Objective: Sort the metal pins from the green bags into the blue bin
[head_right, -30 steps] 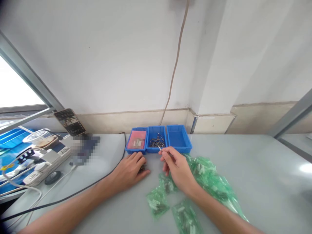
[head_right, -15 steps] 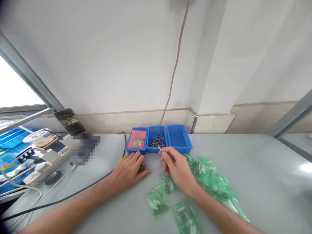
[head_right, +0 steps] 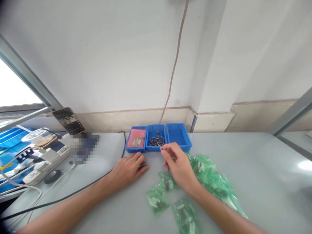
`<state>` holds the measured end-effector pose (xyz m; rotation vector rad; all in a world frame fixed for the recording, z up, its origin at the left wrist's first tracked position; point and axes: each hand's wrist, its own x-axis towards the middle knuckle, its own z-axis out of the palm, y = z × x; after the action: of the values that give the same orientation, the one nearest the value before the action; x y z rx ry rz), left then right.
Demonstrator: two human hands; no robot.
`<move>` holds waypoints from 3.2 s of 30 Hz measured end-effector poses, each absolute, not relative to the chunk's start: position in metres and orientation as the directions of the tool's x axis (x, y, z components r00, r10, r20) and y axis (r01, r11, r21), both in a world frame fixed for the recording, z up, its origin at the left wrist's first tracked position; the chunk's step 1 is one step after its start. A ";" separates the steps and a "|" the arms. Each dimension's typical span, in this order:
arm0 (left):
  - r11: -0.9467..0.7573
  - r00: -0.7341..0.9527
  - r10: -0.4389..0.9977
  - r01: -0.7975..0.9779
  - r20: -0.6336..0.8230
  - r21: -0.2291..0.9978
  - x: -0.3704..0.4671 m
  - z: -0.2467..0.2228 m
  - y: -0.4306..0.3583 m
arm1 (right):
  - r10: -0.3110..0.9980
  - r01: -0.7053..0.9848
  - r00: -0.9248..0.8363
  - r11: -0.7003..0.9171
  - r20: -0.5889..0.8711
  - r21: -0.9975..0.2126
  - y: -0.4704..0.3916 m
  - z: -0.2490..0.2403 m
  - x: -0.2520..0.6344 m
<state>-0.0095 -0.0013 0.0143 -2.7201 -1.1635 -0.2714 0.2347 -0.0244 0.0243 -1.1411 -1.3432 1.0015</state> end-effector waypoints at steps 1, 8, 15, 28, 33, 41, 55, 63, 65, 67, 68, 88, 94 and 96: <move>-0.687 0.684 0.692 0.722 0.232 -0.083 -0.010 0.014 -0.001 | 0.978 0.111 0.028 0.202 0.206 -0.973 -0.024 0.025 0.235; -0.715 0.706 0.668 0.697 0.236 -0.059 -0.011 0.009 0.002 | 0.967 0.199 0.075 0.225 0.244 -0.954 -0.023 0.024 0.237; -0.728 0.702 0.664 0.686 0.256 0.008 -0.012 0.004 0.003 | 0.978 0.190 0.054 0.190 0.203 -0.963 -0.023 0.022 0.237; -0.748 0.720 0.639 0.663 0.271 0.004 -0.013 -0.001 0.005 | 0.979 0.198 0.035 0.188 0.199 -0.962 -0.022 0.020 0.237; -0.762 0.737 0.618 0.647 0.274 -0.020 -0.013 0.000 0.005 | 0.982 0.197 0.032 0.177 0.187 -0.964 -0.022 0.022 0.236; -0.763 0.747 0.609 0.644 0.265 -0.061 -0.012 0.000 0.005 | 0.985 0.178 0.028 0.163 0.170 -0.970 -0.023 0.023 0.236; -0.761 0.750 0.613 0.645 0.246 -0.068 -0.012 0.000 0.005 | 0.984 0.175 0.050 0.160 0.171 -0.971 -0.023 0.025 0.236; -0.774 0.730 0.624 0.626 0.277 0.093 -0.016 -0.002 0.009 | 0.984 0.169 0.044 0.161 0.171 -0.972 -0.021 0.022 0.237; -0.775 0.727 0.625 0.621 0.283 0.117 -0.016 -0.003 0.009 | 0.983 0.171 0.045 0.168 0.178 -0.971 -0.020 0.022 0.237; -0.773 0.723 0.628 0.621 0.288 0.127 -0.017 -0.003 0.009 | 0.981 0.167 0.047 0.176 0.186 -0.970 -0.020 0.021 0.237; -0.773 0.722 0.629 0.621 0.289 0.131 -0.017 -0.003 0.009 | 0.981 0.163 0.049 0.178 0.188 -0.971 -0.020 0.021 0.237; -0.789 0.736 0.610 0.600 0.294 0.133 -0.017 -0.002 0.008 | 0.983 0.138 0.057 0.166 0.175 -0.976 -0.020 0.019 0.238; -0.788 0.736 0.610 0.603 0.294 0.125 -0.016 0.001 0.007 | 0.982 0.118 0.072 0.167 0.177 -0.979 -0.019 0.017 0.239; -0.790 0.737 0.607 0.600 0.296 0.126 -0.016 0.002 0.007 | 0.982 0.120 0.077 0.164 0.173 -0.979 -0.019 0.016 0.239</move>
<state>-0.0161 0.0071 0.0020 -2.9485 -1.0244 -0.5141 0.2388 -0.0191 0.0158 -1.2033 -1.3010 0.9642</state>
